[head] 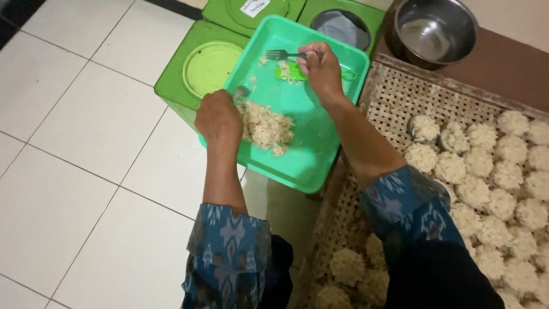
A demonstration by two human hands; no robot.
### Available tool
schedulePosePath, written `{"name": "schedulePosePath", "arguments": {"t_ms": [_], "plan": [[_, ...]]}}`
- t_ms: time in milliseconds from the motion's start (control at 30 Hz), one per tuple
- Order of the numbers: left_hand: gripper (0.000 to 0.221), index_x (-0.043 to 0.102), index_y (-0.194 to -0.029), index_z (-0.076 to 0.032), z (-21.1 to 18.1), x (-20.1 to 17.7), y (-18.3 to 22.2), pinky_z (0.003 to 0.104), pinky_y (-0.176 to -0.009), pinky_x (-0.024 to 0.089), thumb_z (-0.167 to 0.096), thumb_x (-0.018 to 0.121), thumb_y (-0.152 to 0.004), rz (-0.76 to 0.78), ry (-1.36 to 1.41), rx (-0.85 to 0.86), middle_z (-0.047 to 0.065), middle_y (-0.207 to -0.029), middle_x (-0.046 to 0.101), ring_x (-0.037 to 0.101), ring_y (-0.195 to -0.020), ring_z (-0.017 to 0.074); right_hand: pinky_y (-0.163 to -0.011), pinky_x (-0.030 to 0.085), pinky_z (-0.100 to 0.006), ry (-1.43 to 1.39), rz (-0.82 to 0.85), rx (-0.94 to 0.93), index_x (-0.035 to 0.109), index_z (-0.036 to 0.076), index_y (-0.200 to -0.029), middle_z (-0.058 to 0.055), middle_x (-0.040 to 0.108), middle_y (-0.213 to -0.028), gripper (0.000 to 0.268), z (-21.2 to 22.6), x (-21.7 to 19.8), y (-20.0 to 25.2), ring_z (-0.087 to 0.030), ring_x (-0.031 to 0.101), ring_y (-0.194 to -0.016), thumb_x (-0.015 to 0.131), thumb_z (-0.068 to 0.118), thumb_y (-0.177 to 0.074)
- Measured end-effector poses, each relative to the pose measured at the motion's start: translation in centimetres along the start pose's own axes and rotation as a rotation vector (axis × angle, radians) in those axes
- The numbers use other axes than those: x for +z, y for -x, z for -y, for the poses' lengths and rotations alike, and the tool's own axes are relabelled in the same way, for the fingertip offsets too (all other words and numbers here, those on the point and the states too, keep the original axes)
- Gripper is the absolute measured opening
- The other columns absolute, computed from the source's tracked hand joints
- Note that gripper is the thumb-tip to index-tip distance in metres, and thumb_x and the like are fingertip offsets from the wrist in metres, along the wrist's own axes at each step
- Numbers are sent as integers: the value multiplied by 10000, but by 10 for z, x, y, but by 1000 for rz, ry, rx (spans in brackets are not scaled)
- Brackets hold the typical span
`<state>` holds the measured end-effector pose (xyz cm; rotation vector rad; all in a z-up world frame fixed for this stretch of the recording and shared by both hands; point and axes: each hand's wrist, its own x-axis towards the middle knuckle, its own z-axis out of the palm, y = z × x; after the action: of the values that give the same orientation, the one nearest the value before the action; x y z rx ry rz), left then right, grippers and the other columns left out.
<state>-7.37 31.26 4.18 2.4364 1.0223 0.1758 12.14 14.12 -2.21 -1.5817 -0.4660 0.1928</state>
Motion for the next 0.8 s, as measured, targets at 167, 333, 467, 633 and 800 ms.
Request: {"name": "schedulePosePath", "arguments": {"t_ms": [167, 333, 467, 633, 800], "plan": [[232, 771, -959, -55, 4, 4, 0, 514, -729, 525, -163, 566, -951, -32, 29, 32, 186, -963, 684, 673, -839, 391, -904, 634, -260, 13, 46, 156, 542, 49, -1116, -125, 679, -1228, 109, 33, 9, 5, -153, 708, -997, 499, 122, -1049], [226, 753, -916, -51, 4, 15, 0, 517, -694, 526, -163, 560, -954, -65, 11, 77, 175, -937, 666, 666, -816, 385, -856, 646, -249, 95, 98, 122, 559, 43, -1090, -125, 709, -1166, 113, 55, 3, 19, -121, 717, -914, 490, 126, -1057], [261, 774, -960, -60, 2, 15, 2, 523, -716, 520, -192, 549, -955, -50, 71, 58, 188, -970, 690, 672, -841, 398, -792, 663, -235, 93, 69, 265, 566, 47, -1069, -122, 707, -1112, 118, 61, 8, 25, -136, 715, -886, 500, 145, -1065], [252, 758, -920, -39, -4, 6, 9, 526, -688, 509, -162, 539, -936, -64, 77, 97, 189, -926, 672, 652, -807, 395, -870, 655, -233, 58, 40, 319, 568, 26, -1131, -123, 716, -1142, 159, 73, -2, 29, -143, 732, -933, 526, 151, -1042], [304, 791, -1019, -87, -9, -7, 17, 540, -781, 513, -201, 518, -949, -109, 139, 53, 192, -1043, 695, 676, -918, 416, -823, 631, -240, 4, 6, 185, 580, 38, -1097, -116, 727, -1113, 131, 83, -26, 34, -141, 728, -903, 538, 143, -1032]]}}
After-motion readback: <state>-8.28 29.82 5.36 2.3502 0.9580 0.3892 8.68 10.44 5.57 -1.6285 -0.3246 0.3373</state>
